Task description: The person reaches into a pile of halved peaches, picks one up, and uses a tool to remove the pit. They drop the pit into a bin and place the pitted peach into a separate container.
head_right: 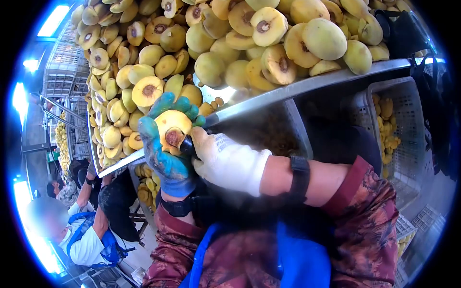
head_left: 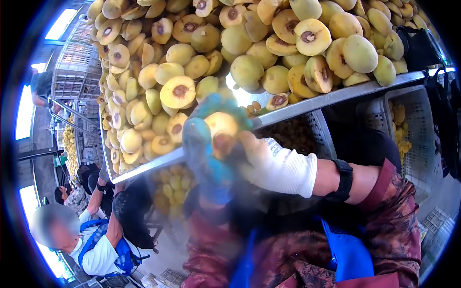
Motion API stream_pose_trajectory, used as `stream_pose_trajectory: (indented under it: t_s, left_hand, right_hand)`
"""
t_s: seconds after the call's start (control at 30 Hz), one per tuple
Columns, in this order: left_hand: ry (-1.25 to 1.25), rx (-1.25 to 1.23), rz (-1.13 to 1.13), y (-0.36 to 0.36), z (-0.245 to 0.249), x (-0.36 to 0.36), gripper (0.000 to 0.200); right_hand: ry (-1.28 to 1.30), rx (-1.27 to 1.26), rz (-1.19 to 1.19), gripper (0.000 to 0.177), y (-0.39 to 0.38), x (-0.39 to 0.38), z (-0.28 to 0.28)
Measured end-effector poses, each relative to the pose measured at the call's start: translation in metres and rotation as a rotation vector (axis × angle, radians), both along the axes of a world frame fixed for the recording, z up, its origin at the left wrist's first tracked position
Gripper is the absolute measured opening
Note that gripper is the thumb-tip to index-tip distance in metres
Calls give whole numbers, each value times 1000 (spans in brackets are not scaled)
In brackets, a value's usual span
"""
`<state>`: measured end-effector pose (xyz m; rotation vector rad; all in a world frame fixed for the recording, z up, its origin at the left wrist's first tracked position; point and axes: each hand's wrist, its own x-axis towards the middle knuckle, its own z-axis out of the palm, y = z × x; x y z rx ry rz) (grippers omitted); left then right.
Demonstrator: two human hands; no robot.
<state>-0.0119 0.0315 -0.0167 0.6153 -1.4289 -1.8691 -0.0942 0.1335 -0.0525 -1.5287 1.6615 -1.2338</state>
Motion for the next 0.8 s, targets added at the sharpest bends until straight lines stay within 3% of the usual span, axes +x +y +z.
stream_pose_trajectory:
  t_s: [0.13,0.23,0.3,0.37,0.43,0.63,0.73,0.8]
  left_hand:
    - [-34,3,-181,-15,-7,7,63]
    - [-88,112,-142,-7,1,2,62]
    - [-107,52,-232,-11,2,0,62]
    - [-146,49,-289,-11,9,-1,59]
    - [-201,106,-311,-7,20,0,52]
    - [-136,24,-335,2,20,2,76]
    - [-82,74,-184,14,22,-2,77]
    - [-29,156,-140,15,24,-4,72]
  right_hand:
    - [-145,201,88,40,8,-7,20]
    - [-253,178,102,41,10,-5,10]
    - [-256,153,116,41,11,-4,5]
    - [-351,296,150,39,13,-6,11]
    - [-530,613,204,35,11,-20,45]
    - [-1450,644,638,16,21,-32,46]
    - [-1346,609,671,13,20,-34,48]
    - [-1043,594,490,14,17,-29,53]
